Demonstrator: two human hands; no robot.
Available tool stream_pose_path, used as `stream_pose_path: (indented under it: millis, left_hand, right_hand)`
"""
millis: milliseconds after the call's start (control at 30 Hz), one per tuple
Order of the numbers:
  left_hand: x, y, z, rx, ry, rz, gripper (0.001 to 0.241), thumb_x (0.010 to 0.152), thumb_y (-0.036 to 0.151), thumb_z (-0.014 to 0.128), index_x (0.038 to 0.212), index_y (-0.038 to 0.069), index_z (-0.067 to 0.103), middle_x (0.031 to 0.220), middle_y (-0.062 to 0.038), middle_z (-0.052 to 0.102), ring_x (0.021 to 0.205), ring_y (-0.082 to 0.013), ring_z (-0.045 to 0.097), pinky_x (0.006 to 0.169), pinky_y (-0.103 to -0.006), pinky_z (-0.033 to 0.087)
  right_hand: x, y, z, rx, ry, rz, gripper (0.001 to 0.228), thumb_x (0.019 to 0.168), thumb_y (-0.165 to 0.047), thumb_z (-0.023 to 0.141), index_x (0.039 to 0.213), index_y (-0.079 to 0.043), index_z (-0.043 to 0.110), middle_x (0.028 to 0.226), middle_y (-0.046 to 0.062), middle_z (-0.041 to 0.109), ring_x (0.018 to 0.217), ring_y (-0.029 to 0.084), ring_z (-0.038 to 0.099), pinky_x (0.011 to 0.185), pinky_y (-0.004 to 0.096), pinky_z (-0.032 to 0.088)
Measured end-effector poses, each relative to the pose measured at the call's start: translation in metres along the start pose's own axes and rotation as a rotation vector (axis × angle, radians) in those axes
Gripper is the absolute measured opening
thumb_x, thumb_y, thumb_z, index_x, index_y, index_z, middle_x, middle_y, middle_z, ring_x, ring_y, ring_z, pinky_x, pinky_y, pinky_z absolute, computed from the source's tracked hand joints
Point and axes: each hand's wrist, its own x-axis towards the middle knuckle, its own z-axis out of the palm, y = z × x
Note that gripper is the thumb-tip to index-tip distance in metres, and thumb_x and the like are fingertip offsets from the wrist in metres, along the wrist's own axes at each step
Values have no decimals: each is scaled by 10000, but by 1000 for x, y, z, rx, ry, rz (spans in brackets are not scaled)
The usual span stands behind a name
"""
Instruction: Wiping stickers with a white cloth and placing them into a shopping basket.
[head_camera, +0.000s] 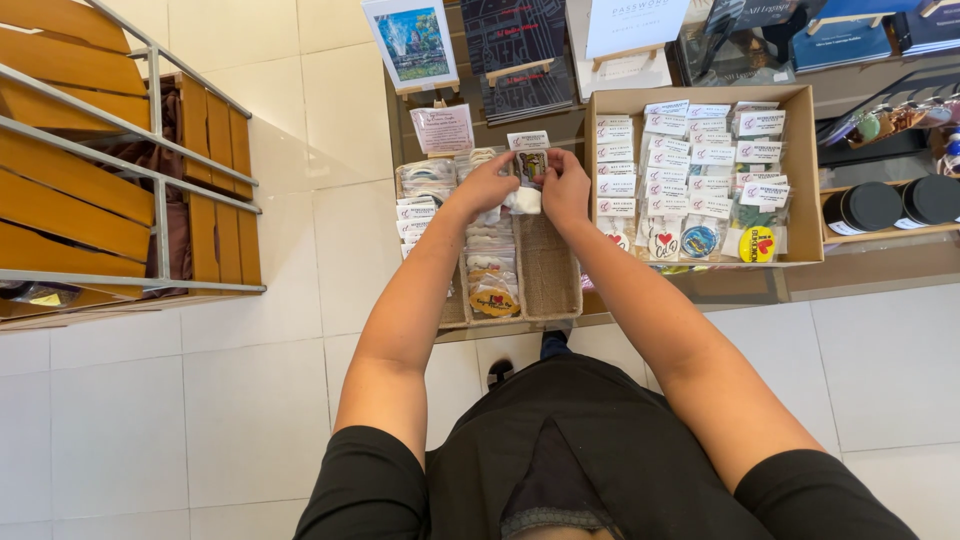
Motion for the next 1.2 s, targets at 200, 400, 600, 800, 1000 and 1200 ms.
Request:
stream_pose_path:
  millis: [200,400,600,800,1000,1200]
  left_hand:
    - [-2,0,3,-12,22,14,708,776,214,692,1462,136,532,1071,-249,700,975,-348,717,615,-389,696]
    - [-1,1,5,99,20,35,711,748,254,718,1438,177,562,998,-201,733,1010,-327,721,736,-422,680]
    - [3,-9,4,125,18,41,688,767,278,693,1439,205,563,977,-151,741,1026,-296,721,761,-426,638]
    - [3,-7,3,120,8,57,704,769,285,693,1456,225,549,950,-131,748,997,-275,734,790,-393,610]
    - [2,-2,5,110,-19,70,750,757,261,684,1485,205,510,964,-165,752,997,-295,736,788,-389,634]
    - [13,-18,4,75,-20,100,744,766,239,687,1488,201,511,888,-142,759,844,-238,754,690,-366,633]
  right_hand:
    - [-23,-27,-4,-67,-47,-51,436,1021,30,476,1455,24,512,1337,327,620,1020,295,749,887,466,607]
    - [-32,-6,1,-89,-84,-40,517,1027,46,427,1539,-17,458,1456,312,542,1219,349,669,1049,483,534]
    - [-43,-2,3,9,-73,39,542,1020,32,388,1559,-8,422,1532,332,446,1337,377,579,1145,510,451]
    - [-33,4,4,139,-59,135,554,1023,19,381,1575,-29,387,1519,336,461,1296,341,629,1112,468,489]
    - [-33,23,9,284,-34,148,577,989,51,380,1564,8,391,1499,383,449,1304,385,607,1116,489,479]
    - [-40,9,1,268,-59,169,575,1009,22,374,1583,-5,355,1525,383,417,1334,383,582,1144,493,442]
